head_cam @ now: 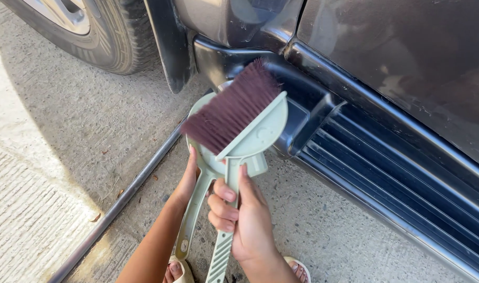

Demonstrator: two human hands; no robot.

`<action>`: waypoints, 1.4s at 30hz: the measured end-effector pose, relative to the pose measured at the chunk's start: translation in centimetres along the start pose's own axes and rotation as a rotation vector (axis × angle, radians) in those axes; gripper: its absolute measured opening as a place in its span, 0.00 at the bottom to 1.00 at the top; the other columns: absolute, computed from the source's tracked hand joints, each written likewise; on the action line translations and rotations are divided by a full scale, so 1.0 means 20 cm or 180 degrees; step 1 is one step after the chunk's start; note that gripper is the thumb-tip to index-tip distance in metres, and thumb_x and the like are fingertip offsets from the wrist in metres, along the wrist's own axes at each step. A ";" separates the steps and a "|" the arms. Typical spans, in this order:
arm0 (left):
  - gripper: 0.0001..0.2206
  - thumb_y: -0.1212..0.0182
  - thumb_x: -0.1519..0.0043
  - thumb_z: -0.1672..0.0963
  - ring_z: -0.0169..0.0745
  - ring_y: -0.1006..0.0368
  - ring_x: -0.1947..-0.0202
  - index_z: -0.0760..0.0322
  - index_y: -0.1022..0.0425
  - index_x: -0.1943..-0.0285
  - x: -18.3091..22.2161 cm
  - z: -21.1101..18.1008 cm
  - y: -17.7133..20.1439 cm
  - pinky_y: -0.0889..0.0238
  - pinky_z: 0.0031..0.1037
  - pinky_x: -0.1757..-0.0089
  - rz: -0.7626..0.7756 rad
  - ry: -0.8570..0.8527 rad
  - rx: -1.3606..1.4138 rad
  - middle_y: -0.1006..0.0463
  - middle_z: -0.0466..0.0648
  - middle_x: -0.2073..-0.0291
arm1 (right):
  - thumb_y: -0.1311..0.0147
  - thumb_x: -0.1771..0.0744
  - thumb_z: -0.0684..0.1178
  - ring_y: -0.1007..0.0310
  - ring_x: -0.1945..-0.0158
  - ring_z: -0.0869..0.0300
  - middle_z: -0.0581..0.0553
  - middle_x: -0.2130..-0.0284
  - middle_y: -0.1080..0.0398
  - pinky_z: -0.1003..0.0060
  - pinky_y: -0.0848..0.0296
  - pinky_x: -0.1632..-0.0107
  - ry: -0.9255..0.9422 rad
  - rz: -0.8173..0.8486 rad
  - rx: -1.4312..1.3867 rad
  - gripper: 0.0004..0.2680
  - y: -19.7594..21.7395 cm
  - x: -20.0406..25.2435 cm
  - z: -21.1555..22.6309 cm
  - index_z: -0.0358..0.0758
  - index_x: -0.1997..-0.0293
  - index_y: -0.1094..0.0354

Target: Clean the side step of a vehicle using a small brush and dustpan

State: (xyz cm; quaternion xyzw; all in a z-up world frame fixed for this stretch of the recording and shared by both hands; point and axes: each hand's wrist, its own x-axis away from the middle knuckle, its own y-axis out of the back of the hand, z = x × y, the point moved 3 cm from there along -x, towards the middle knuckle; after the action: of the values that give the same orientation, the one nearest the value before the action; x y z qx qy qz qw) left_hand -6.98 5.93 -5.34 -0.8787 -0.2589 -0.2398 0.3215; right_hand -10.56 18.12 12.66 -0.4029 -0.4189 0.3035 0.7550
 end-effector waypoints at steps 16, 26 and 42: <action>0.45 0.76 0.46 0.28 0.41 0.41 0.93 0.65 0.32 0.85 0.04 0.10 0.07 0.50 0.26 0.85 -0.0066 -0.0040 0.0270 0.36 0.53 0.92 | 0.58 0.27 0.49 0.54 0.83 0.67 0.46 0.74 0.45 0.74 0.55 0.84 0.0156 0.0193 0.1684 0.08 -0.30 0.17 0.08 0.36 0.58 0.39; 0.44 0.76 0.45 0.28 0.39 0.41 0.92 0.65 0.32 0.81 0.09 -0.06 0.01 0.51 0.25 0.84 -0.0052 -0.0123 0.0297 0.35 0.51 0.89 | 0.53 0.29 0.45 0.46 0.86 0.64 0.42 0.70 0.41 0.67 0.34 0.86 -0.0344 0.0659 0.3286 0.06 -0.59 0.19 0.40 0.35 0.60 0.43; 0.46 0.80 0.46 0.28 0.40 0.44 0.92 0.66 0.34 0.84 0.20 -0.08 -0.14 0.49 0.26 0.79 0.0017 0.0037 -0.0065 0.37 0.52 0.92 | 0.53 0.33 0.58 0.24 0.51 0.43 0.47 0.45 0.28 0.46 0.26 0.57 0.0738 -0.0106 0.8467 0.26 -0.32 0.22 0.87 0.54 0.23 0.52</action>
State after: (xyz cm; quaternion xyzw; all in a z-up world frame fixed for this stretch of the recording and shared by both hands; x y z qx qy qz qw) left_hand -5.98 7.91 -0.69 -0.8812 -0.2521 -0.2467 0.3147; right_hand -23.03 24.57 25.48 0.6168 0.2551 0.4334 0.6056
